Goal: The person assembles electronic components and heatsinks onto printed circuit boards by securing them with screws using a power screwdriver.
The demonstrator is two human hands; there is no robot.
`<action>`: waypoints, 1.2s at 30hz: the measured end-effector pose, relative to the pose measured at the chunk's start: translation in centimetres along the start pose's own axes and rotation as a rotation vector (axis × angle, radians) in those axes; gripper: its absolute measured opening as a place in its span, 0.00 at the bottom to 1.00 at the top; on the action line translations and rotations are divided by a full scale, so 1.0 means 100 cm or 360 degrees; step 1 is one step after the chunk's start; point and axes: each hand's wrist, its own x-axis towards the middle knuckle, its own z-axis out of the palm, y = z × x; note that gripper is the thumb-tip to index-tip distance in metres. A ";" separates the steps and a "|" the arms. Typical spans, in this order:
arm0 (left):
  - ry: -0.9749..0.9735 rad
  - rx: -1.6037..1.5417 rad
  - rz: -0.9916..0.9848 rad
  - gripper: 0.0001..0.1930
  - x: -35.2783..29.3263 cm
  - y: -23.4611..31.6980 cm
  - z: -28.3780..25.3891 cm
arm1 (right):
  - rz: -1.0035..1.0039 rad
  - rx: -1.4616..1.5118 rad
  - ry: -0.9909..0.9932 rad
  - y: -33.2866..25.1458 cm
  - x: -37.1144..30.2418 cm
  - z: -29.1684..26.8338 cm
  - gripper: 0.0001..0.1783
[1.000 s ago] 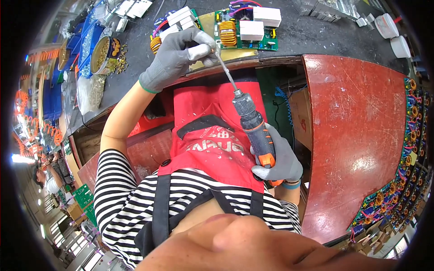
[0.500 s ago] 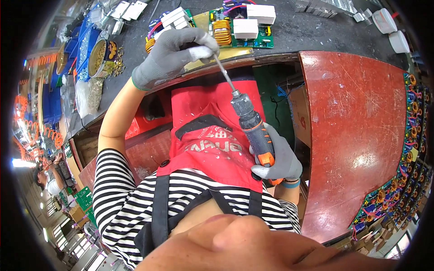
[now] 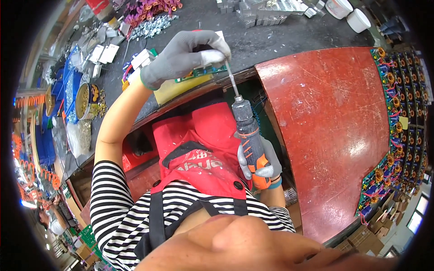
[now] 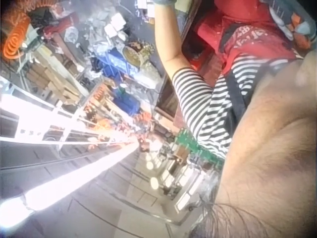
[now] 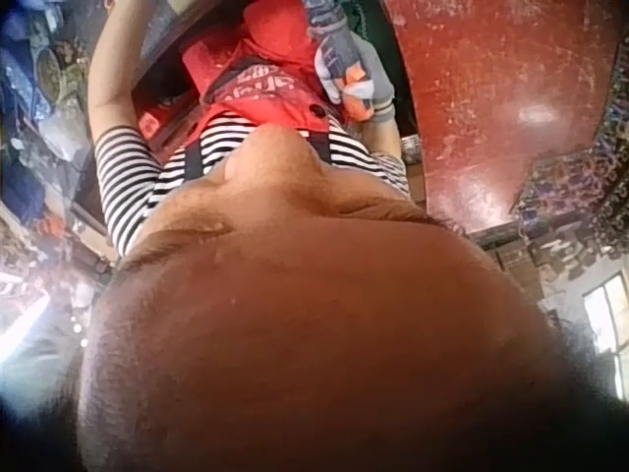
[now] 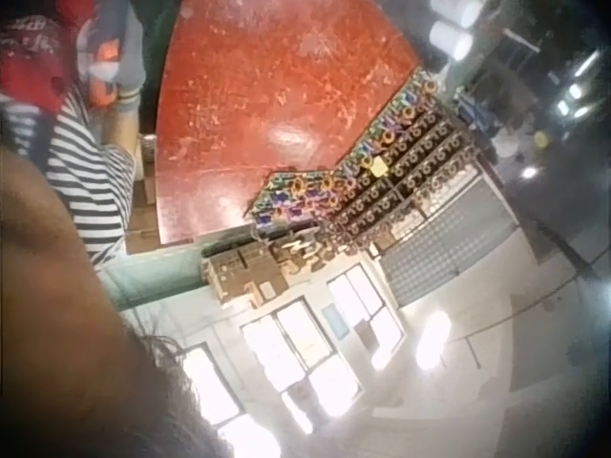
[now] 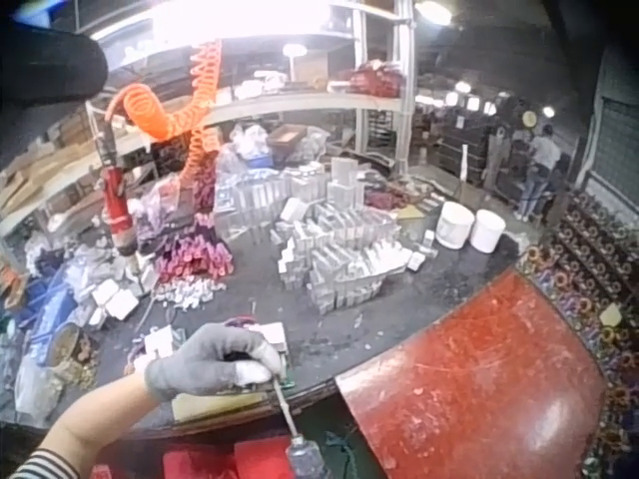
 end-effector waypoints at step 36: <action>0.0662 -0.0154 -0.0076 0.23 0.125 -0.038 -0.062 | -0.0319 0.0042 0.0225 -0.013 -0.006 -0.012 0.52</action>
